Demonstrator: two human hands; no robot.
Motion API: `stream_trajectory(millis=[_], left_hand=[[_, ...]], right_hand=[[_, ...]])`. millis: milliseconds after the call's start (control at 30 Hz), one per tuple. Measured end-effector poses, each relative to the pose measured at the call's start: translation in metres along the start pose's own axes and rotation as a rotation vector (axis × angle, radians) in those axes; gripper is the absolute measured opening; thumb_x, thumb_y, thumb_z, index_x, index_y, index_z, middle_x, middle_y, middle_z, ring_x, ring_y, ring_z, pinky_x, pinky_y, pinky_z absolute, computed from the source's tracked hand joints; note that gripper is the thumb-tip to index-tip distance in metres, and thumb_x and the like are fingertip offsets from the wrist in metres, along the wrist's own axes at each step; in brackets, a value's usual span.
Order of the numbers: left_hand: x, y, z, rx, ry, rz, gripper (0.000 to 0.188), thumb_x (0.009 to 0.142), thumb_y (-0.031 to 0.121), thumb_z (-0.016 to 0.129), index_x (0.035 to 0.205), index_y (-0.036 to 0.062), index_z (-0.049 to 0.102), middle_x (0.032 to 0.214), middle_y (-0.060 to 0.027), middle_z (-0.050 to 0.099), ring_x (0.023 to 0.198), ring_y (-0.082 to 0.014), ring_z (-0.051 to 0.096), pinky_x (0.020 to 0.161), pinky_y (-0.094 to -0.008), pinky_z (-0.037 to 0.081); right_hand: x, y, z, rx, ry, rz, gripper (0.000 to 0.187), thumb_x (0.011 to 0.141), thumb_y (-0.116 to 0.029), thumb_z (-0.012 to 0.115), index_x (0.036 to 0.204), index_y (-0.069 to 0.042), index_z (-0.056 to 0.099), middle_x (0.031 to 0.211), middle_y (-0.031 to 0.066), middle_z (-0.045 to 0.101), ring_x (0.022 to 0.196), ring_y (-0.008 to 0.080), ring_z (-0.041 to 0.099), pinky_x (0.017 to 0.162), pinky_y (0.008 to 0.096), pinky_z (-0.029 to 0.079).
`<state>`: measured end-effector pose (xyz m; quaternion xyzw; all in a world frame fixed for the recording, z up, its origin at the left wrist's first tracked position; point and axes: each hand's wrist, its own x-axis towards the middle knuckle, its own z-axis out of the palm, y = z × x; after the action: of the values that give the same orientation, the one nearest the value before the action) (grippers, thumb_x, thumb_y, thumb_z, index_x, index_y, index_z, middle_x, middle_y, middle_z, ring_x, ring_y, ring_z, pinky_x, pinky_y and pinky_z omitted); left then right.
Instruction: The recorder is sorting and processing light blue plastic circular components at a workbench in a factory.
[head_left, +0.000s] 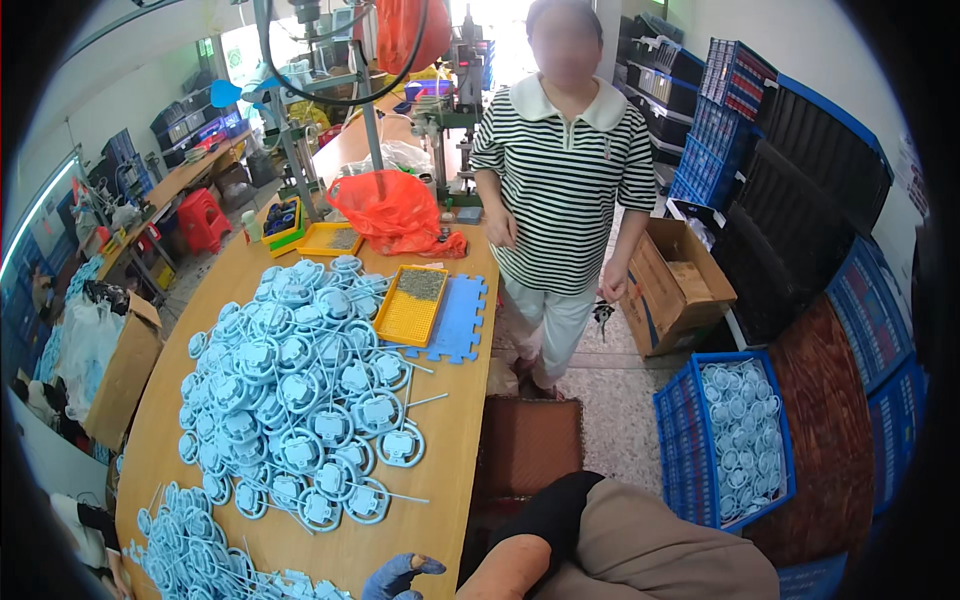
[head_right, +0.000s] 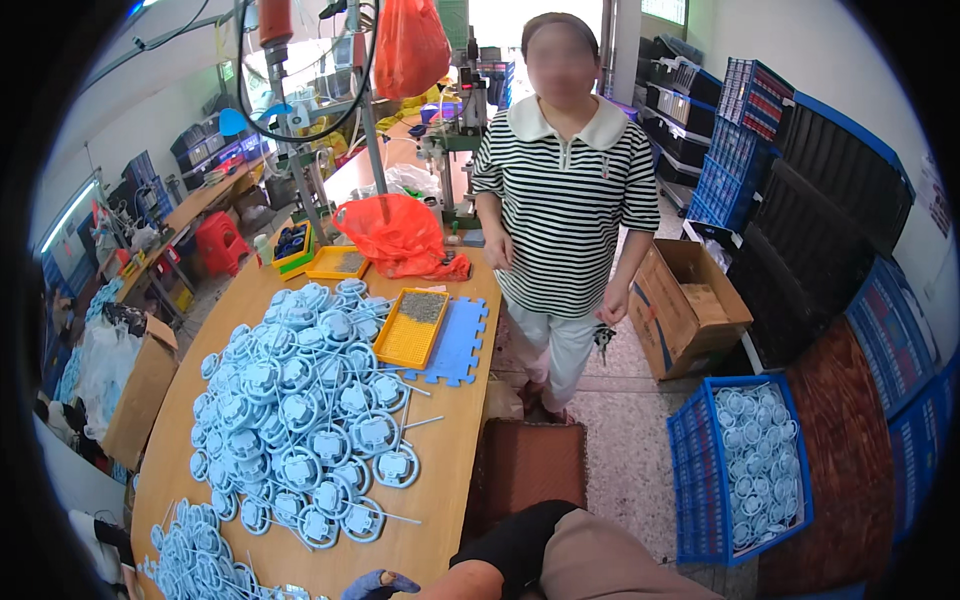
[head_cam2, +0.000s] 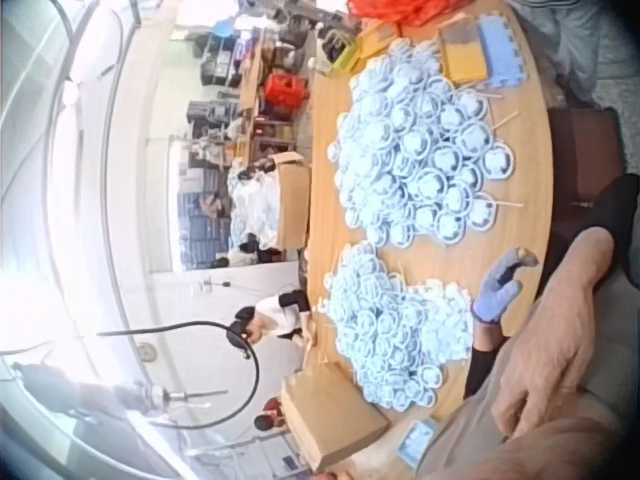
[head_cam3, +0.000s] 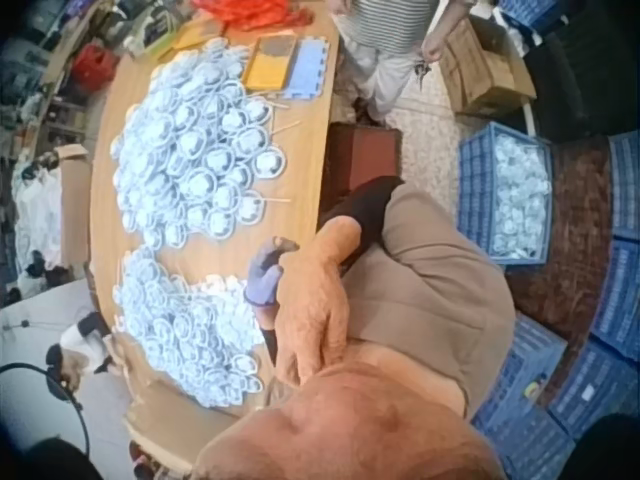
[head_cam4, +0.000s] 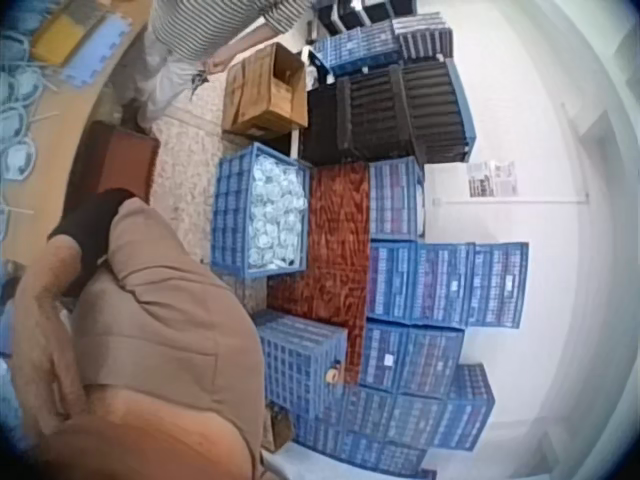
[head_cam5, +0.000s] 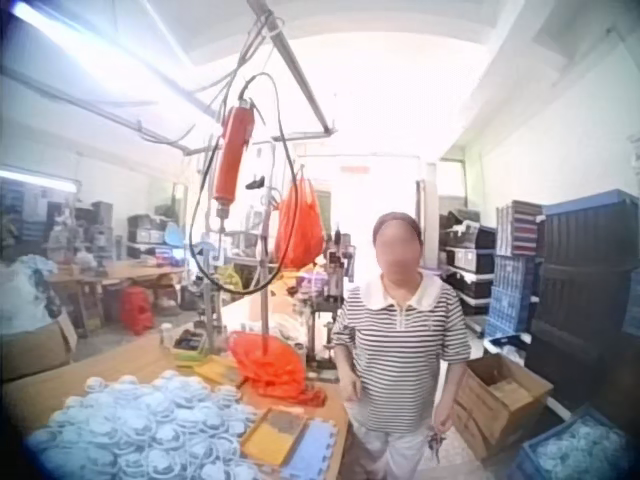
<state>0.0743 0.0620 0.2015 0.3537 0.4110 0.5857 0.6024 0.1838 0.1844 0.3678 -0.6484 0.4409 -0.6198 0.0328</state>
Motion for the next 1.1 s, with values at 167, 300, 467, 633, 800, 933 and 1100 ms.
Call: stream_trajectory(millis=[167, 300, 467, 633, 800, 933, 1100], left_hand=[[-0.022, 0.004, -0.005, -0.073, 0.130, -0.002, 0.054, 0.084, 0.031, 0.066, 0.126, 0.0015, 0.050, 0.113, -0.0152, 0.058, 0.103, -0.0242, 0.056, 0.090, -0.0366, 0.043], [-0.033, 0.001, -0.007, -0.022, 0.207, 0.050, 0.054, 0.086, 0.031, 0.064, 0.129, 0.0033, 0.048, 0.113, -0.0153, 0.058, 0.101, -0.0237, 0.056, 0.090, -0.0375, 0.044], [-0.037, -0.005, -0.016, 0.045, 0.219, 0.071, 0.052, 0.088, 0.030, 0.062, 0.130, 0.0044, 0.047, 0.111, -0.0150, 0.059, 0.101, -0.0239, 0.056, 0.090, -0.0382, 0.044], [-0.033, -0.008, -0.013, -0.022, 0.247, 0.062, 0.050, 0.088, 0.028, 0.062, 0.130, 0.0033, 0.047, 0.112, -0.0154, 0.059, 0.102, -0.0244, 0.056, 0.092, -0.0388, 0.044], [-0.026, -0.014, -0.014, 0.016, 0.229, 0.035, 0.050, 0.088, 0.026, 0.062, 0.130, 0.0026, 0.047, 0.115, -0.0165, 0.058, 0.106, -0.0256, 0.056, 0.094, -0.0397, 0.044], [-0.016, -0.015, -0.010, 0.008, 0.217, 0.014, 0.051, 0.088, 0.026, 0.062, 0.129, 0.0021, 0.047, 0.116, -0.0165, 0.058, 0.106, -0.0254, 0.056, 0.094, -0.0399, 0.043], [-0.006, -0.020, -0.006, -0.051, 0.155, 0.027, 0.050, 0.087, 0.026, 0.063, 0.129, 0.0021, 0.047, 0.116, -0.0158, 0.058, 0.104, -0.0245, 0.056, 0.094, -0.0384, 0.043]], right_hand=[[0.013, 0.015, -0.005, -0.020, -0.013, -0.030, 0.026, 0.096, -0.017, 0.047, 0.110, 0.004, 0.053, 0.095, 0.0205, 0.050, 0.088, 0.0367, 0.051, 0.073, 0.0433, 0.040], [0.022, 0.028, -0.007, 0.085, 0.023, -0.090, 0.025, 0.095, -0.017, 0.047, 0.108, 0.004, 0.055, 0.092, 0.0204, 0.050, 0.087, 0.0366, 0.051, 0.072, 0.0429, 0.040], [0.027, 0.040, -0.007, 0.203, 0.047, -0.147, 0.024, 0.095, -0.016, 0.048, 0.106, 0.003, 0.056, 0.090, 0.0202, 0.050, 0.085, 0.0364, 0.051, 0.072, 0.0426, 0.040], [0.022, 0.038, -0.012, 0.197, -0.028, -0.094, 0.030, 0.094, -0.018, 0.048, 0.115, 0.003, 0.050, 0.095, 0.0211, 0.048, 0.089, 0.0364, 0.050, 0.076, 0.0420, 0.039], [0.016, 0.028, -0.020, 0.150, -0.139, -0.066, 0.044, 0.095, -0.016, 0.044, 0.133, 0.005, 0.037, 0.108, 0.0235, 0.046, 0.098, 0.0361, 0.048, 0.083, 0.0423, 0.037], [0.010, 0.017, -0.019, 0.181, -0.054, -0.018, 0.045, 0.095, -0.019, 0.046, 0.134, 0.004, 0.039, 0.104, 0.0219, 0.047, 0.096, 0.0350, 0.048, 0.081, 0.0419, 0.037], [0.003, 0.007, -0.015, 0.185, -0.082, -0.016, 0.047, 0.095, -0.021, 0.047, 0.135, 0.003, 0.038, 0.102, 0.0211, 0.048, 0.095, 0.0343, 0.049, 0.081, 0.0417, 0.037]])
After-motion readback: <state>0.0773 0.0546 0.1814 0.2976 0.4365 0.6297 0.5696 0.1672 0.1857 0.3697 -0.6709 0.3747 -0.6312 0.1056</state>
